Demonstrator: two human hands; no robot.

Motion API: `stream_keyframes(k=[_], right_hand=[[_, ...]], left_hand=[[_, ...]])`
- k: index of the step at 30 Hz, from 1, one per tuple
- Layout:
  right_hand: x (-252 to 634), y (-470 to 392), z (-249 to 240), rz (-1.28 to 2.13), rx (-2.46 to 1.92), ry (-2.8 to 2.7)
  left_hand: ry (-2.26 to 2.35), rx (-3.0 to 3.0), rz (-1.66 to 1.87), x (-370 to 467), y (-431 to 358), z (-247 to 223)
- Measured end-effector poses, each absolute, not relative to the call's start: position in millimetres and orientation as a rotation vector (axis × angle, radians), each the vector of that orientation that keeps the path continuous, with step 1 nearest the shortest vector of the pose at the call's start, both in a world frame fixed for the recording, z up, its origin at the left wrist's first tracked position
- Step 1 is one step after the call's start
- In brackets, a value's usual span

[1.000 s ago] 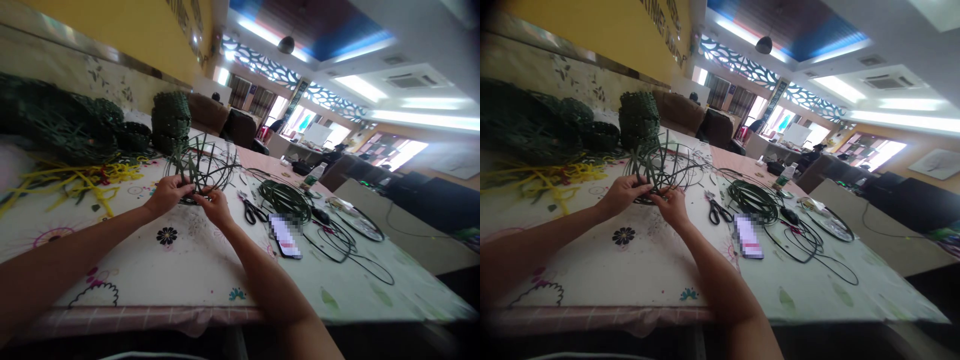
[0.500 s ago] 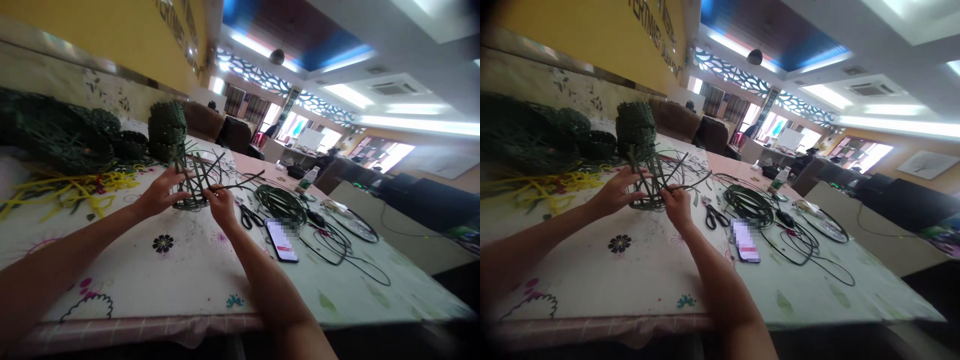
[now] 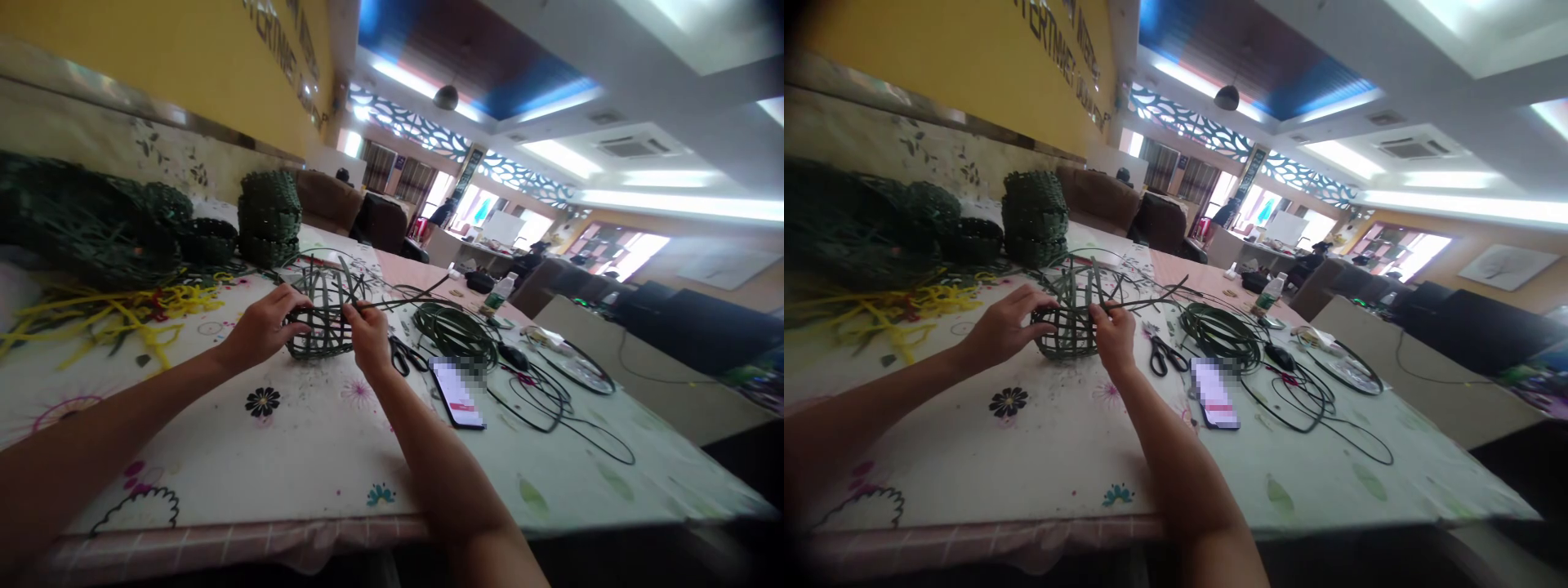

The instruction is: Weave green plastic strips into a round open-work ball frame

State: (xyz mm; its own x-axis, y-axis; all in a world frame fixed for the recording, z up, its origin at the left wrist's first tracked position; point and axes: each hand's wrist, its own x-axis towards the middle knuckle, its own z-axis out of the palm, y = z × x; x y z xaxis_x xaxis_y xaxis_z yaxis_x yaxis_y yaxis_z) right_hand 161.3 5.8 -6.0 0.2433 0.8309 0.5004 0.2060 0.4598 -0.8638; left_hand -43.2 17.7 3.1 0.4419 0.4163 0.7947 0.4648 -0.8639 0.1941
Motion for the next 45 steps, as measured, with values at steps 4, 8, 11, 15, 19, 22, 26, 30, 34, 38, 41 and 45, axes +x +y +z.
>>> stream_keyframes(k=[4, 8, 11, 15, 19, 22, 26, 30, 34, 38, 41, 45], right_hand=[[160, 6, -7, 0.585, -1.051, -1.332], [160, 5, -7, 0.599, -1.048, -1.407], [158, 5, -6, 0.564, -1.066, -1.432], [157, 5, -6, 0.512, -1.089, -1.452], [159, 6, -7, 0.437, -1.128, -1.444], [160, 7, -10, 0.428, -1.110, -1.447], [160, 8, -16, 0.459, -1.097, -1.434], [162, 11, -21, 0.504, -1.084, -1.420], [174, 18, -20, 0.578, -1.006, -1.280], [192, 29, -17, 0.663, -0.935, -1.078], [197, 34, -18, 0.725, -0.881, -0.991], [185, 29, -19, 0.718, -0.837, -0.965]], left_hand=[[-0.856, -2.644, -1.433, -46, 22, 3], [-0.921, -2.646, -1.416, -49, 25, 3], [-0.937, -2.646, -1.411, -50, 27, 3], [-0.951, -2.628, -1.380, -50, 30, 2], [-0.881, -2.653, -1.380, -49, 32, 0], [-0.848, -2.650, -1.350, -49, 32, 1], [-0.847, -2.622, -1.329, -47, 32, -1], [-0.865, -2.619, -1.412, -45, 32, -6], [-0.940, -2.577, -1.647, -50, 35, -8], [-1.225, -2.526, -1.913, -56, 40, -12], [-1.295, -2.588, -1.941, -53, 38, -14], [-1.295, -2.625, -2.024, -39, 28, -15]])
